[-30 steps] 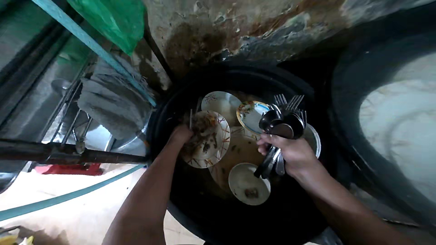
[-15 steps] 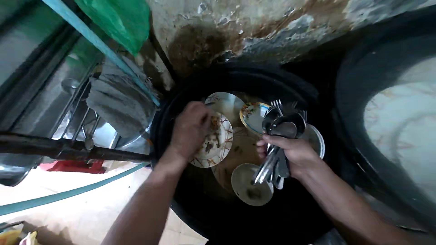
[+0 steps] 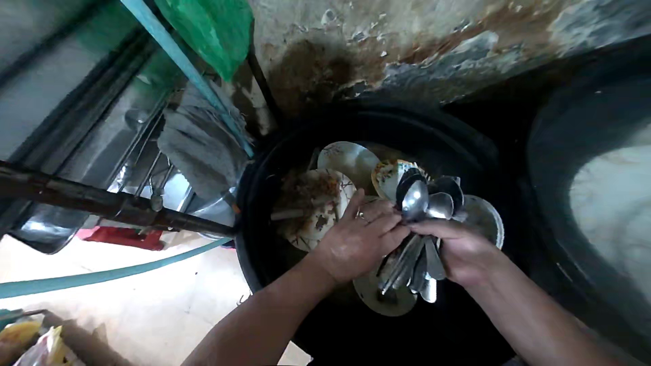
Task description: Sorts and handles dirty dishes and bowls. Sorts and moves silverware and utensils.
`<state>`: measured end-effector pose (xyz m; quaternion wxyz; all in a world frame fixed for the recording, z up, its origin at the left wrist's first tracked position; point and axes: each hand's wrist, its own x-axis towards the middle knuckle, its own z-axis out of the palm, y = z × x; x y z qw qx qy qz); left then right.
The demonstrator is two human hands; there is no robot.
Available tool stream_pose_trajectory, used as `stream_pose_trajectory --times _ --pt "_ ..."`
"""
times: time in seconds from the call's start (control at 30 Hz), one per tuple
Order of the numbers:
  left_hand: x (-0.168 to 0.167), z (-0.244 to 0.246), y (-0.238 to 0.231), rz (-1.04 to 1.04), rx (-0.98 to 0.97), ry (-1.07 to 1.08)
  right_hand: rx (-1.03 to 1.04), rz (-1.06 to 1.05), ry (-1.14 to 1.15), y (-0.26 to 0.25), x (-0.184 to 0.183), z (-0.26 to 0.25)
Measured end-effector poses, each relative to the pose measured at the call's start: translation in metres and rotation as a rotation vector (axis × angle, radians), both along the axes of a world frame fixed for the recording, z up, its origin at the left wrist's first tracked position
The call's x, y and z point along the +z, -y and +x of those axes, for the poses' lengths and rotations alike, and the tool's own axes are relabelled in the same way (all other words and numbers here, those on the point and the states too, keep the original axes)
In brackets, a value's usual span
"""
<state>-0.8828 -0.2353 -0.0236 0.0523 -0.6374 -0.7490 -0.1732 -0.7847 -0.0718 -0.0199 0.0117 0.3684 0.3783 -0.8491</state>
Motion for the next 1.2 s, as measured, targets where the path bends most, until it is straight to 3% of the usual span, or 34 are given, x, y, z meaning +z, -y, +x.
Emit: stream_pose_trajectory --times 0.13,0.2,0.27,0.33,0.43,0.67,0.8,0.93,1.07,1.13,1.2 --pt "0.022 -0.021 -0.006 0.032 0.053 0.338 0.067 -0.111 -0.159 -0.008 -0.015 0.0" --pt "0.032 -0.049 -0.007 0.032 0.235 0.5 0.068 -0.192 -0.245 -0.012 -0.023 -0.001" --pt "0.036 -0.092 -0.008 -0.184 0.522 0.558 0.031 -0.212 -0.26 -0.015 -0.026 -0.002" --pt "0.022 -0.138 -0.006 -0.328 0.717 0.584 0.007 -0.157 -0.231 -0.017 -0.025 -0.002" --pt "-0.003 -0.178 -0.007 -0.435 0.839 0.599 -0.022 -0.067 -0.182 -0.018 -0.014 -0.004" --pt "-0.038 -0.18 -0.054 -0.68 1.065 0.618 -0.024 0.017 -0.201 -0.017 -0.01 -0.002" --pt "-0.023 -0.2 -0.042 -0.404 0.967 0.728 -0.054 -0.043 -0.239 -0.017 -0.012 0.0" --pt "0.046 -0.187 -0.023 -0.161 0.839 0.791 0.04 -0.114 -0.248 -0.021 -0.013 0.001" --pt "0.085 -0.114 -0.001 0.045 0.595 0.496 0.024 -0.24 -0.17 -0.015 -0.011 -0.003" --pt "0.076 -0.066 0.006 0.179 0.32 0.216 0.039 -0.213 -0.156 -0.013 -0.007 -0.004" --pt "0.055 -0.02 0.002 0.273 0.063 0.108 0.041 -0.143 -0.188 -0.011 -0.002 -0.001"
